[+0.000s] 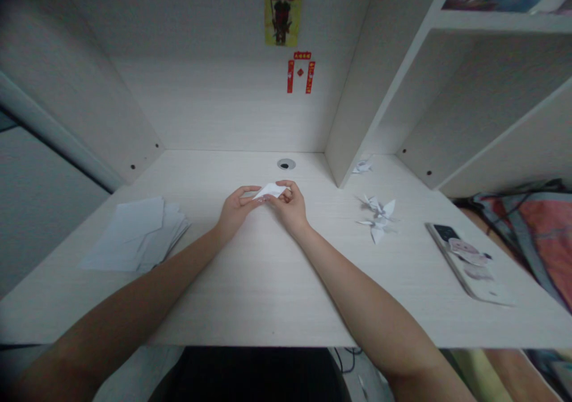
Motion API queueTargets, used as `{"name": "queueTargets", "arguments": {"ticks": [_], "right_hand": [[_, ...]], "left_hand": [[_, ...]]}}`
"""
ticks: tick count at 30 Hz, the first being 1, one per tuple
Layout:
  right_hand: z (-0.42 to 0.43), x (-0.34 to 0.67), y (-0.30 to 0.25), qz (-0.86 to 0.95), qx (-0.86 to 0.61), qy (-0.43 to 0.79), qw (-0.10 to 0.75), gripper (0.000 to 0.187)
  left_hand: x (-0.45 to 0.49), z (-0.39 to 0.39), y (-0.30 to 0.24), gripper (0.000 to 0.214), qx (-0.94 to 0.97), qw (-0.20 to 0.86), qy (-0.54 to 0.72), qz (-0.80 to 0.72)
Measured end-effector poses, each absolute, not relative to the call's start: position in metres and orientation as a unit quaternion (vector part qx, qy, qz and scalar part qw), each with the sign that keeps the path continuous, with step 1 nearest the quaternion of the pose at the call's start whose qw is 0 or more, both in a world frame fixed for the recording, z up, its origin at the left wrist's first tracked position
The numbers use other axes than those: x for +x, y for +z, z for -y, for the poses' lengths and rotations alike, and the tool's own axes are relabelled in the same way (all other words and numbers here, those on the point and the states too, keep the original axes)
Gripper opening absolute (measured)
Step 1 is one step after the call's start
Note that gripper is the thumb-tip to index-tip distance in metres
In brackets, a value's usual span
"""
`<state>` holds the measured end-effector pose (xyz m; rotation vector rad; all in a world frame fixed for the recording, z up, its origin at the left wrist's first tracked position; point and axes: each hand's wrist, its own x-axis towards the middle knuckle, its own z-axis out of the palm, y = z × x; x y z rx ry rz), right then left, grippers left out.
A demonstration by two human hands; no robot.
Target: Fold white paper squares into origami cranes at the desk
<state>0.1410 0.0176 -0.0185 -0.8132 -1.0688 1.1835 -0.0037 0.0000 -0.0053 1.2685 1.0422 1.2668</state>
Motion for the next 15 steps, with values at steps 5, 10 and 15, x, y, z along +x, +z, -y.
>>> {"name": "queueTargets", "arguments": {"ticks": [5,10,15], "right_hand": [[-0.0161,0.1402,-0.0158,0.463,-0.359,0.511,0.628,0.044],[-0.0174,0.1421,-0.0187,0.47,-0.362,0.505,0.627,0.038],[-0.0203,0.1436,-0.0231,0.487,-0.366,0.491,0.623,0.033]], "left_hand": [[-0.003,-0.0017,-0.006,0.046,0.496,0.526,0.543,-0.428],[-0.0031,-0.003,-0.0062,0.046,0.468,0.537,0.561,-0.422],[-0.0037,-0.0042,-0.0078,0.049,0.458,0.534,0.567,-0.429]]}}
